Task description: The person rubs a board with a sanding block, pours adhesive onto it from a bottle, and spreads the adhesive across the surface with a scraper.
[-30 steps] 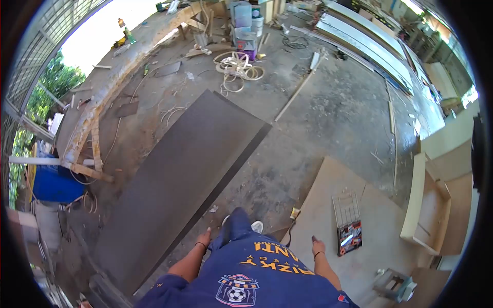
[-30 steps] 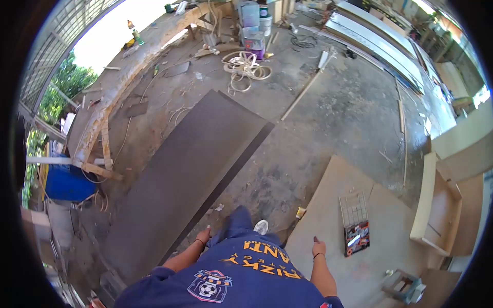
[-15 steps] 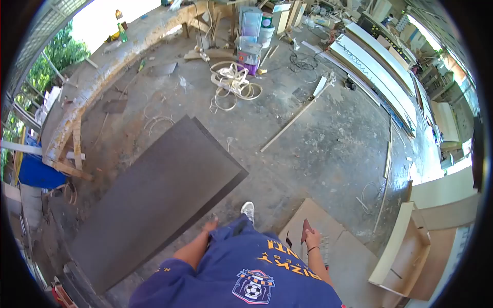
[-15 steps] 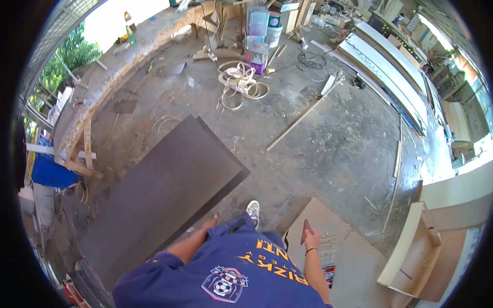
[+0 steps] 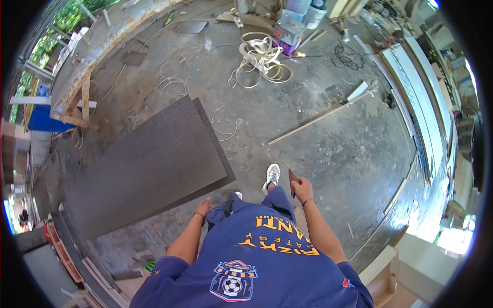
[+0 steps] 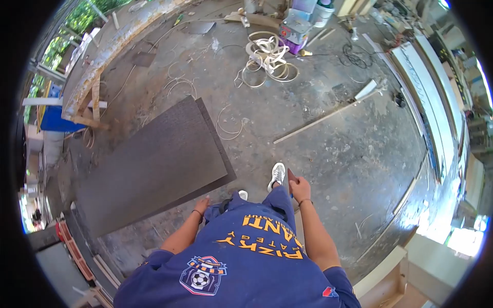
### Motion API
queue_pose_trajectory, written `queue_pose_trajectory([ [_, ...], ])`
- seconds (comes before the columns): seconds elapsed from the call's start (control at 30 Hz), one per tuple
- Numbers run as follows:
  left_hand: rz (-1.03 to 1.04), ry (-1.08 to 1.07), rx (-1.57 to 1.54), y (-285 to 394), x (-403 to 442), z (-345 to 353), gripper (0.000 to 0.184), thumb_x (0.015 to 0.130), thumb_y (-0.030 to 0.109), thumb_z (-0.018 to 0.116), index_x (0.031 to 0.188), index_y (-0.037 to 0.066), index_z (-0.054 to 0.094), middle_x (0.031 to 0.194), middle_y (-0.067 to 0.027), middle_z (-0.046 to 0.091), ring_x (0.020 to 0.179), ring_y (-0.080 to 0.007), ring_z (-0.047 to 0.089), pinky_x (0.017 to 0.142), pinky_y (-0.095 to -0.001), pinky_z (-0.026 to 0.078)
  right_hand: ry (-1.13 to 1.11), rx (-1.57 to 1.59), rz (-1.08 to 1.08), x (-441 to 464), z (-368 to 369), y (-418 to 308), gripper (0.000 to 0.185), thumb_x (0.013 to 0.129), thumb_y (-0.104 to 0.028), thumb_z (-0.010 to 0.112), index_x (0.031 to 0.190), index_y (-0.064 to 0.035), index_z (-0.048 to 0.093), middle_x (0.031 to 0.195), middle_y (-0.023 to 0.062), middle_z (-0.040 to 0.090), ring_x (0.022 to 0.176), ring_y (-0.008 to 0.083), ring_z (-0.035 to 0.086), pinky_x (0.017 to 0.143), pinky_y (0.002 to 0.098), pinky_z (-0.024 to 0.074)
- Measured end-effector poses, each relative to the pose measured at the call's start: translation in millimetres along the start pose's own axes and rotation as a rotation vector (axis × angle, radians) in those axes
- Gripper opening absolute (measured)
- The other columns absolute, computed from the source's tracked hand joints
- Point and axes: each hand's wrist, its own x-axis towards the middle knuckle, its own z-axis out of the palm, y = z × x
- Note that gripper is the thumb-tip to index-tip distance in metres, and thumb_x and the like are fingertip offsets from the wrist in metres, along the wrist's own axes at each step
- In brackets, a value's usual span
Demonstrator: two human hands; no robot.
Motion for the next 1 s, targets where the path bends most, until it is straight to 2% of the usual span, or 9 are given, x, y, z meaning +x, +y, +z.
queue_pose_trajectory([
  [0.1,-0.318,0.185,0.133,-95,19,22,0.06,0.089,0.056,0.048,0.105,0.0,0.062,0.106,-0.0147,0.064,0.082,-0.0269,0.064,0.069,-0.0386,0.048,-0.219,0.017,-0.091,70,-14,-32,0.036,0.076,-0.025,0.066,0.1,0.0009,0.063,0.091,0.0181,0.067,0.084,0.0268,0.066,0.075,0.0358,0.0502],
  [0.27,-0.472,0.15,-0.62,85,-97,46,0.064,0.087,0.055,0.055,0.13,0.008,0.046,0.114,-0.0147,0.061,0.097,-0.0251,0.062,0.073,-0.0423,0.047,-0.512,0.102,-0.283,142,-21,-130,0.038,0.077,-0.02,0.065,0.11,-0.001,0.06,0.098,0.0168,0.068,0.088,0.0266,0.066,0.079,0.0335,0.0511],
  [0.33,-0.24,0.085,-0.854,139,-84,59,0.064,0.088,0.054,0.055,0.136,0.015,0.042,0.129,-0.0132,0.052,0.106,-0.0251,0.057,0.084,-0.0432,0.046,-0.589,-0.029,-0.477,148,-24,-187,0.035,0.078,-0.018,0.065,0.109,-0.0016,0.06,0.097,0.0161,0.068,0.088,0.0245,0.066,0.079,0.0335,0.0513],
  [0.43,-0.043,0.029,-0.848,269,-77,50,0.061,0.088,0.05,0.058,0.133,0.012,0.043,0.125,-0.0108,0.053,0.106,-0.0225,0.057,0.083,-0.0415,0.047,-0.819,0.087,-0.58,153,-2,-238,0.032,0.079,-0.016,0.064,0.107,-0.0021,0.061,0.094,0.0156,0.068,0.088,0.0242,0.066,0.079,0.0335,0.051],
  [0.5,0.136,0.102,-1.063,335,-58,39,0.056,0.086,0.047,0.062,0.12,0.004,0.05,0.102,-0.0109,0.062,0.09,-0.0199,0.062,0.069,-0.0278,0.05,-0.986,0.111,-0.718,154,12,-267,0.027,0.08,-0.013,0.062,0.106,-0.0024,0.061,0.093,0.0149,0.067,0.088,0.0239,0.065,0.08,0.033,0.0505],
  [0.6,0.469,0.295,-1.102,365,6,26,0.041,0.089,0.035,0.061,0.113,0.003,0.053,0.092,-0.0089,0.062,0.083,-0.0169,0.063,0.066,-0.0244,0.05,-1.121,0.092,-0.941,178,31,-301,0.024,0.084,-0.012,0.06,0.107,-0.0035,0.062,0.094,0.0134,0.067,0.09,0.0235,0.065,0.081,0.0325,0.0499],
  [0.63,0.502,0.416,-1.13,376,20,16,0.025,0.091,0.024,0.059,0.104,0.003,0.054,0.082,-0.0082,0.062,0.067,-0.0158,0.062,0.058,-0.0268,0.05,-1.139,0.075,-0.948,196,32,-316,0.026,0.085,-0.014,0.061,0.109,-0.0034,0.061,0.095,0.0138,0.067,0.091,0.0237,0.065,0.082,0.0322,0.0497],
  [0.77,0.222,0.387,-1.351,381,87,-36,0.017,0.088,0.019,0.061,0.093,0.005,0.052,0.061,-0.0068,0.056,0.045,-0.0178,0.053,0.04,-0.0316,0.044,-1.053,-0.018,-0.809,320,56,-370,0.03,0.089,-0.02,0.061,0.112,-0.001,0.061,0.098,0.0133,0.067,0.092,0.0197,0.064,0.082,0.0306,0.0495],
  [1.0,-0.159,0.52,-1.068,388,160,-123,0.033,0.077,0.031,0.074,0.073,0.005,0.055,0.057,-0.0046,0.053,0.045,-0.0168,0.05,0.043,-0.0339,0.041,-0.66,0.227,-0.328,527,17,-506,0.021,0.089,-0.017,0.059,0.105,-0.003,0.061,0.088,0.0056,0.067,0.077,0.0135,0.064,0.064,0.0264,0.0513],
])
